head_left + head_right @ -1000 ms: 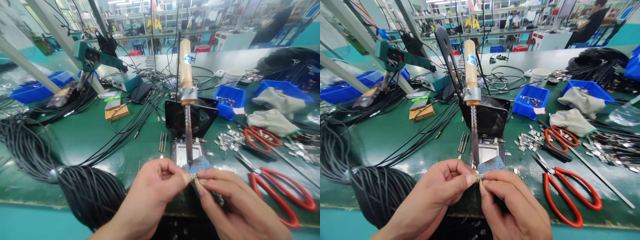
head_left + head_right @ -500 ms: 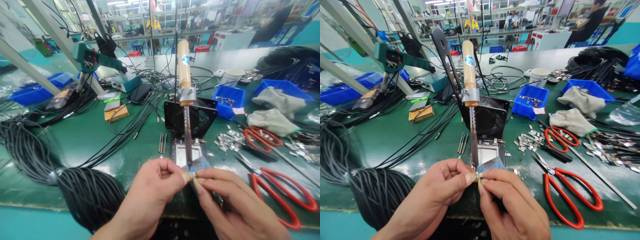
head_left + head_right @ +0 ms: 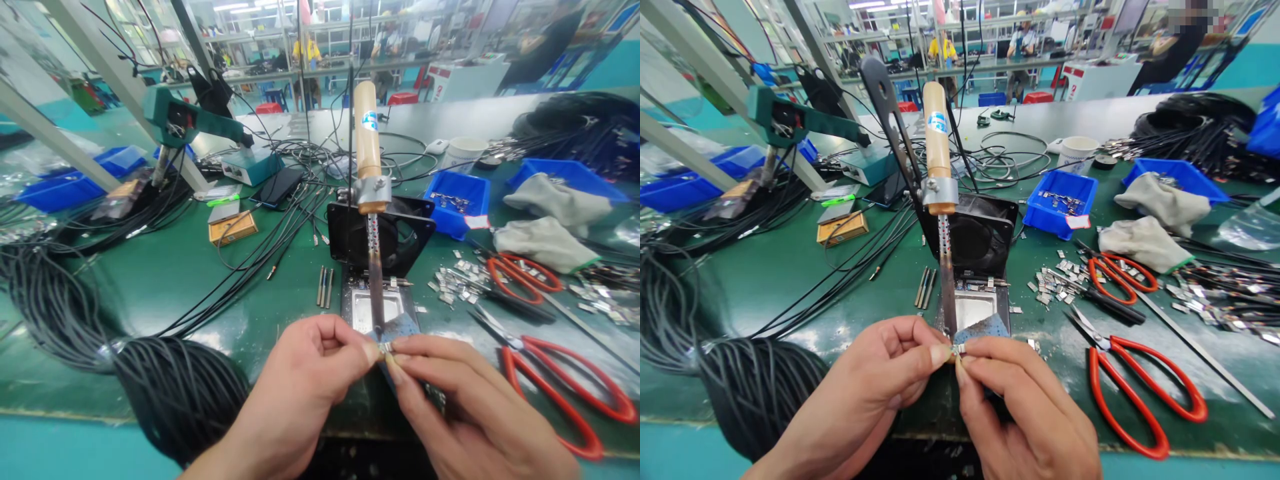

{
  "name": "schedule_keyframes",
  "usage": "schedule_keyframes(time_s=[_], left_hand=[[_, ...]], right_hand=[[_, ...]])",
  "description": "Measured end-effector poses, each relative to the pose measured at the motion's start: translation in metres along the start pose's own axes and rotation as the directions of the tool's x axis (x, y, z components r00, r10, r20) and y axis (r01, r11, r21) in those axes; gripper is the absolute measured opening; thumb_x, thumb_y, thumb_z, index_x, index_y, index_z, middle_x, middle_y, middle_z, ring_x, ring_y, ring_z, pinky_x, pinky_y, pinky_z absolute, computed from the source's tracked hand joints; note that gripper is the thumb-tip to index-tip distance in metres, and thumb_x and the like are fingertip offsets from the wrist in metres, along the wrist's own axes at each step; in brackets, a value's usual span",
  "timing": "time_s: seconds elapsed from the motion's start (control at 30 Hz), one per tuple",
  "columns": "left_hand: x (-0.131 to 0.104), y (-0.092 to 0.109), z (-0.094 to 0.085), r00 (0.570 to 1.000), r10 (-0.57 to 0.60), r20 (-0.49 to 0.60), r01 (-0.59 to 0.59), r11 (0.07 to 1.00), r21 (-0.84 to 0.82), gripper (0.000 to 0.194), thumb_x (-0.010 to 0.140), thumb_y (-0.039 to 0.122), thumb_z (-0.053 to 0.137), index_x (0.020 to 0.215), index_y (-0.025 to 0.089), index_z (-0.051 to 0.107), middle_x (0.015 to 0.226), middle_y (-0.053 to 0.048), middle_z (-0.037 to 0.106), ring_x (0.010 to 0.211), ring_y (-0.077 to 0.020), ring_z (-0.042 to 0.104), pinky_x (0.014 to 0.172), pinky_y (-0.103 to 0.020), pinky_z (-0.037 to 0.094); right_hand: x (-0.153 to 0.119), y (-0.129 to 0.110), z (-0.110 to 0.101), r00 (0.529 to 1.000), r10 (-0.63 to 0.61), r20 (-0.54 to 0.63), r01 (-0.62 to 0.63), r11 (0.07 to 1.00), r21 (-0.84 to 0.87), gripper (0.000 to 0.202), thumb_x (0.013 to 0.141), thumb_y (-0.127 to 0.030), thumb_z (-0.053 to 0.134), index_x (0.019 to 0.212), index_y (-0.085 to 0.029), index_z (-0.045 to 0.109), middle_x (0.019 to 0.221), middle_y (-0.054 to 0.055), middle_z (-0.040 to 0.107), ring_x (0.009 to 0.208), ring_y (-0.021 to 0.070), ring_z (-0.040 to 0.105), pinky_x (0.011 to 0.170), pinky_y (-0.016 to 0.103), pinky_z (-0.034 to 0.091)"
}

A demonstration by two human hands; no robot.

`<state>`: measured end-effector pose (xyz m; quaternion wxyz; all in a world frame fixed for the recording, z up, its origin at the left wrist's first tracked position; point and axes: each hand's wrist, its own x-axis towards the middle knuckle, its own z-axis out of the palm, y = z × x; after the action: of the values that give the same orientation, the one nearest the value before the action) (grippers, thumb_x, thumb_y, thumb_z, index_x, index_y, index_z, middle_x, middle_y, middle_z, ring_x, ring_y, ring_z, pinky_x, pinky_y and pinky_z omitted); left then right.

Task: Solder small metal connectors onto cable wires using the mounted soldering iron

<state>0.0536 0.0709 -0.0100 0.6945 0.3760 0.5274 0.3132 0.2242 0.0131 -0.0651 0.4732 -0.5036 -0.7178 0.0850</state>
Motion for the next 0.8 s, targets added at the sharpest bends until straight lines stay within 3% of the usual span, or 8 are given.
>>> schedule_keyframes(time_s=[0.4,0.67,0.8], left_hand=[[0.000,0.001,-0.001,1.000,0.000,0.007,0.000,1.000,-0.019,0.023,0.076,0.029,0.078,0.067,0.015,0.062,0.050,0.010,0.039,0.048,-0.0059,0.023,0.046,-0.023,0.018],[0.001,0.001,0.000,1.000,-0.005,0.009,0.005,0.999,-0.033,0.024,0.076,0.029,0.079,0.067,0.015,0.061,0.051,0.010,0.038,0.048,-0.0058,0.021,0.046,-0.023,0.016],[0.001,0.001,-0.001,1.000,-0.009,0.008,0.009,0.999,-0.033,0.024,0.076,0.030,0.079,0.067,0.016,0.061,0.050,0.011,0.038,0.048,-0.0058,0.021,0.045,-0.024,0.015]], right_hand=[[0.007,-0.005,0.005,0.998,0.017,-0.064,-0.015,0.999,0.028,0.018,0.086,-0.005,0.071,0.098,-0.019,0.070,0.102,0.003,0.075,0.092,0.0101,0.074,0.089,0.013,0.059],[0.017,-0.011,0.004,0.995,0.010,-0.095,-0.009,1.000,0.015,0.017,0.087,-0.005,0.064,0.089,-0.019,0.073,0.092,0.004,0.078,0.080,0.0132,0.078,0.078,0.016,0.065],[0.020,-0.012,0.004,0.996,-0.009,-0.093,0.009,1.000,0.008,0.017,0.086,-0.004,0.063,0.086,-0.017,0.073,0.091,0.005,0.079,0.079,0.0113,0.079,0.083,0.011,0.061]])
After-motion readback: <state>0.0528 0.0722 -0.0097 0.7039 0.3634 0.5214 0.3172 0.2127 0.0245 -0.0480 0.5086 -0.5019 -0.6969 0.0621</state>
